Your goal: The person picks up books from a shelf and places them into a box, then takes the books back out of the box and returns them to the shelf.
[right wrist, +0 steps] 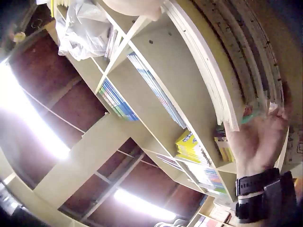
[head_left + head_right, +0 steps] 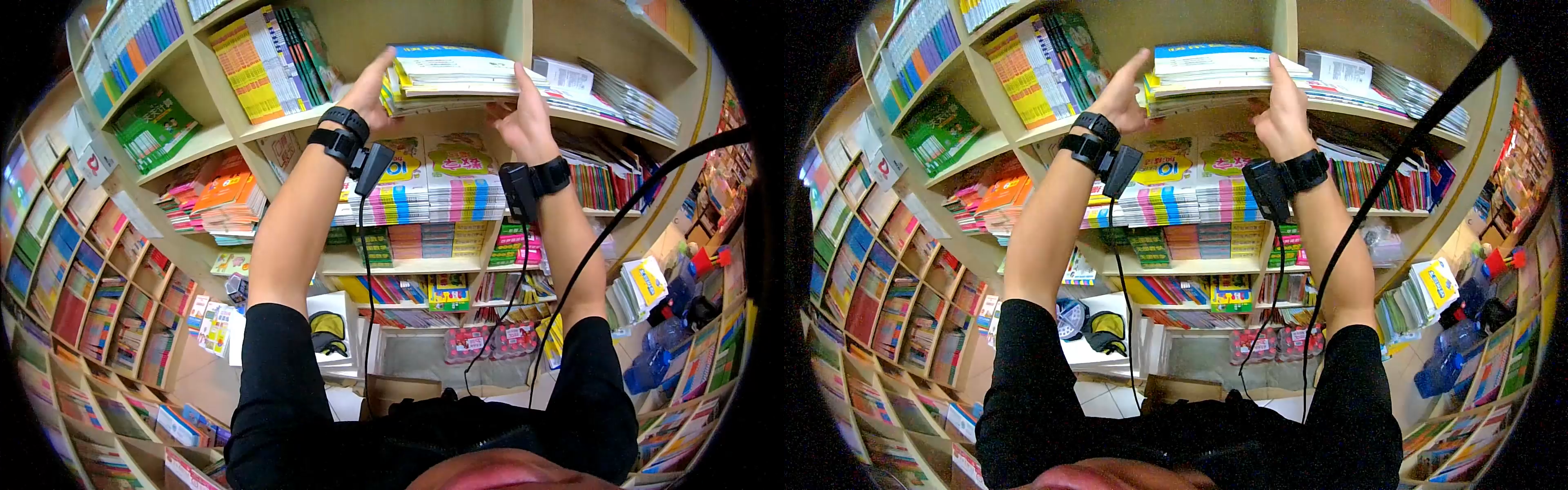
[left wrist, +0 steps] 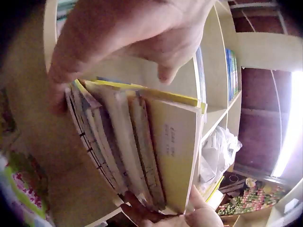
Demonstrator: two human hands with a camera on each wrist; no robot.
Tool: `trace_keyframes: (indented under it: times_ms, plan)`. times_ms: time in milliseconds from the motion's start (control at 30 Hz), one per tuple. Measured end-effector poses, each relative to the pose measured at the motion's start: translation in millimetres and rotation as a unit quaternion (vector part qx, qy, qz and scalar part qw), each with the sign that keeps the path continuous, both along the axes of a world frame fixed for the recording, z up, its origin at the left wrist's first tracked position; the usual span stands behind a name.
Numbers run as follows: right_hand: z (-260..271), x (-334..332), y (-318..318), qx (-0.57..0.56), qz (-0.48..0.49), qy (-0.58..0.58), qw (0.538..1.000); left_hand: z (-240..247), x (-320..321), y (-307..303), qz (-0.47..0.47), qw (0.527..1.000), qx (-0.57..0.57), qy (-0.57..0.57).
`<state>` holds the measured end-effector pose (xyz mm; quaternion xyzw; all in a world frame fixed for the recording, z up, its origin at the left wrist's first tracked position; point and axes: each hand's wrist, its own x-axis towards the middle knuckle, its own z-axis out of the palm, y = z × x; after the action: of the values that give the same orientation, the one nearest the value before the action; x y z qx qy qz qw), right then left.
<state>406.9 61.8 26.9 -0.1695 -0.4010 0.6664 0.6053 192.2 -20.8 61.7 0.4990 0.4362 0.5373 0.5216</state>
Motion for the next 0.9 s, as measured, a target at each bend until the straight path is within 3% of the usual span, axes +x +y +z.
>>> trace_keyframes:
  times_ms: [33, 67, 100, 133, 167, 200, 233, 267, 300, 333, 367, 467, 633, 700, 733, 767, 833, 900]
  plan:
    - [-2.4, -2.2, 4.8, 0.0, 0.005, 0.002, 1.0, -2.3, 0.3, 1.5, 0.005, 1.0, 0.0, 0.002]
    - [-1.5, -3.8, 3.2, -0.006, 0.0, 0.022, 1.0, 0.7, 8.9, -9.3, 0.084, 0.992, -0.013, 0.089]
    - [-1.0, -4.0, 1.6, -0.011, -0.007, 0.041, 0.999, 2.8, 13.9, -15.7, 0.161, 0.971, -0.026, 0.174]
    - [-0.7, -3.2, -0.6, -0.01, -0.002, 0.042, 0.999, 3.1, -6.4, -4.6, 0.223, 0.941, -0.119, 0.225]
    - [-0.4, -2.1, -4.0, -0.01, -0.005, 0.039, 0.999, 4.1, -33.4, 4.4, 0.27, 0.897, -0.082, 0.339]
    - [-1.7, -2.1, -7.0, -0.009, -0.008, 0.036, 0.999, 8.3, -36.7, -3.3, 0.346, 0.797, -0.049, 0.492]
    - [-4.2, -3.1, -9.6, -0.006, -0.004, 0.039, 0.999, 13.0, -39.9, -10.7, 0.409, 0.665, -0.013, 0.625]
    - [-6.0, -4.3, -11.7, 0.014, -0.025, 0.027, 0.999, 9.6, -59.1, -7.6, 0.415, 0.662, -0.011, 0.624]
    - [-6.7, -6.2, -10.9, 0.035, -0.046, 0.015, 0.998, -0.9, -87.7, 2.7, 0.39, 0.49, 0.115, 0.772]
    - [-10.6, -5.4, -3.7, 0.055, -0.033, 0.014, 0.998, -6.9, -105.4, 9.3, 0.337, 0.286, 0.229, 0.867]
    - [-9.0, -5.9, -8.0, 0.058, -0.03, 0.013, 0.998, -4.8, -109.6, 9.7, 0.341, 0.286, 0.227, 0.866]
    - [-5.1, -5.7, -16.2, 0.03, -0.038, 0.005, 0.999, 3.9, -111.2, 10.1, 0.312, 0.284, 0.029, 0.906]
    - [-10.0, -9.7, -18.5, 0.016, -0.03, 0.045, 0.998, -6.4, -121.9, 14.4, 0.334, 0.288, 0.057, 0.896]
    - [-6.0, -12.1, -18.0, 0.006, -0.013, 0.07, 0.997, -10.4, -122.7, 20.5, 0.371, 0.329, 0.107, 0.862]
    - [-3.5, -13.4, -17.4, -0.016, 0.007, 0.075, 0.997, -18.2, -119.8, 23.4, 0.414, 0.365, 0.219, 0.804]
    - [-1.6, -14.6, -18.3, -0.04, 0.028, 0.081, 0.996, -18.8, -104.8, 17.3, 0.402, 0.476, 0.285, 0.728]
    - [6.1, -17.3, -29.4, -0.032, 0.027, 0.05, 0.998, -51.9, -80.1, 18.2, 0.476, 0.603, 0.353, 0.534]
    - [8.8, -22.7, -41.9, -0.017, 0.027, -0.006, 0.999, -74.8, -40.1, -5.5, 0.448, 0.772, 0.28, 0.354]
